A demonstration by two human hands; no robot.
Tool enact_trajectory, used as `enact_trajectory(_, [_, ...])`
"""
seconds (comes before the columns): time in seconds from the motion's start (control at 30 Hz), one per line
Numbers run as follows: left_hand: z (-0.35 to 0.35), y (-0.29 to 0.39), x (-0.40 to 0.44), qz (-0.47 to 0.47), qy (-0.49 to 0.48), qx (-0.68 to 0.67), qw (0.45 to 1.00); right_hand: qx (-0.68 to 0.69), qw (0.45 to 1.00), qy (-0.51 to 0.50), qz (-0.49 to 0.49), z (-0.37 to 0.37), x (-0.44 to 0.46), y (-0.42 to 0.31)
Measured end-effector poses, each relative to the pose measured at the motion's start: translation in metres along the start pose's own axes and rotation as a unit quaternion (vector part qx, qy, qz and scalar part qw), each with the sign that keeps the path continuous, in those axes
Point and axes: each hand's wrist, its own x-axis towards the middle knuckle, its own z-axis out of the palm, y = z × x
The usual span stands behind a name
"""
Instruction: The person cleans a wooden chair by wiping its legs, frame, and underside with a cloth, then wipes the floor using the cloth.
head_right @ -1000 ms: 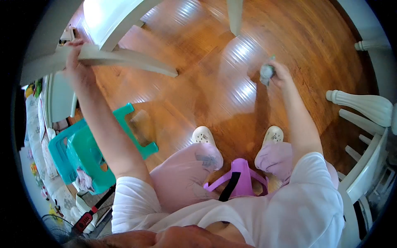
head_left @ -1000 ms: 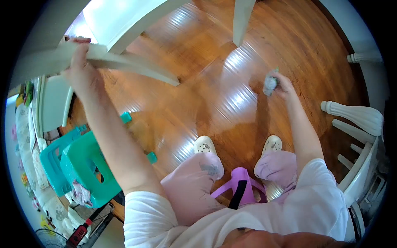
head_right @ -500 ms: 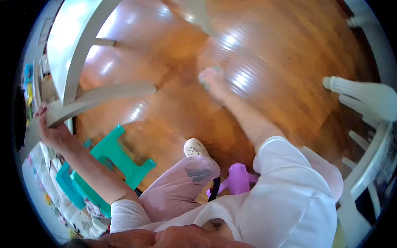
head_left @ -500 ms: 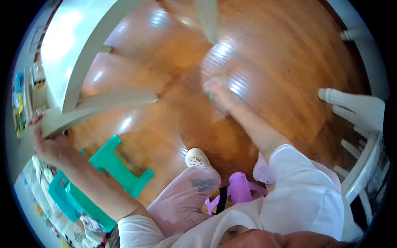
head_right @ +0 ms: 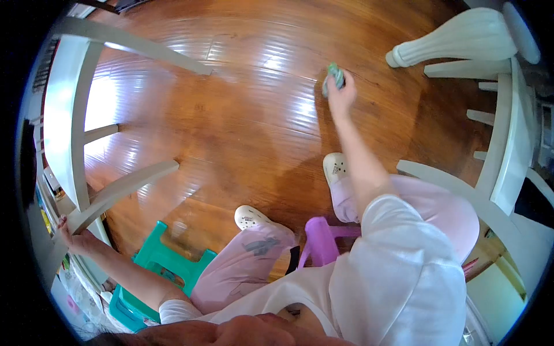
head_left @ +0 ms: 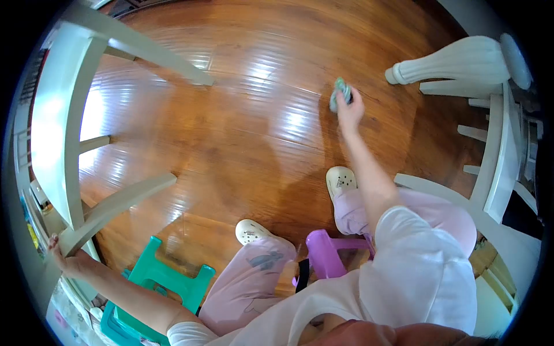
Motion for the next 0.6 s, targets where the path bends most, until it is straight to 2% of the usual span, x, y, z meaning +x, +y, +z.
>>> enact_trajectory(0.03, [-0.002,-0.001,0.003,-0.009,0.013,-0.01,1.0,-0.003,1.0,0.004,0.004,-0.002,0.011,0.015])
enact_trajectory(0.07, [-0.01,-0.003,0.009,-0.013,0.007,-0.009,1.0,-0.179,0.975,-0.046,-0.121,-0.005,0.019,0.039])
enact_trajectory(0.1, [-0.019,-0.007,0.017,-0.006,-0.005,-0.003,1.0,-0.345,0.903,-0.094,-0.238,-0.01,0.023,0.052])
enact_trajectory(0.13, [-0.023,-0.01,0.02,0.004,-0.015,0.002,1.0,-0.363,0.894,-0.073,-0.252,0.0,-0.002,0.043])
enact_trajectory(0.17, [-0.02,-0.009,0.015,0.0,-0.017,-0.032,0.999,-0.301,0.916,-0.12,-0.238,0.008,-0.023,0.046])
enact_trajectory(0.2, [-0.023,-0.01,0.017,-0.001,-0.021,-0.033,0.999,-0.278,0.916,-0.188,-0.22,0.012,-0.044,0.039])
enact_trajectory(0.23, [-0.03,-0.014,0.022,-0.005,-0.024,-0.035,0.999,-0.26,0.913,-0.214,-0.229,0.014,-0.067,0.034])
enact_trajectory(0.3, [-0.029,-0.015,0.023,-0.012,-0.03,-0.042,0.999,-0.135,0.915,-0.329,-0.189,0.011,-0.086,0.035])
enact_trajectory(0.33, [-0.024,-0.014,0.021,-0.006,-0.009,-0.023,1.0,-0.139,0.917,-0.324,-0.187,0.005,-0.084,0.027])
enact_trajectory(0.4, [-0.019,-0.01,0.017,-0.008,0.008,0.0,1.0,-0.089,0.97,-0.131,-0.182,-0.013,-0.077,-0.009])
enact_trajectory(0.47, [-0.013,-0.006,0.017,0.027,0.013,0.024,0.999,-0.027,0.988,0.043,-0.148,-0.048,-0.04,-0.03])
enact_trajectory(0.5, [-0.014,-0.007,0.018,0.051,0.005,0.061,0.997,-0.102,0.962,0.133,-0.216,-0.072,-0.015,-0.022])
enact_trajectory(0.53, [-0.01,-0.006,0.017,0.047,0.002,0.06,0.997,-0.158,0.945,0.193,-0.213,-0.096,0.006,-0.012])
enact_trajectory(0.57, [-0.005,-0.002,0.012,0.042,0.009,0.049,0.998,-0.238,0.931,0.24,-0.138,-0.117,0.018,-0.001])
enact_trajectory(0.6, [-0.007,-0.004,0.014,0.041,0.005,0.044,0.998,-0.336,0.892,0.268,-0.138,-0.137,0.031,0.031])
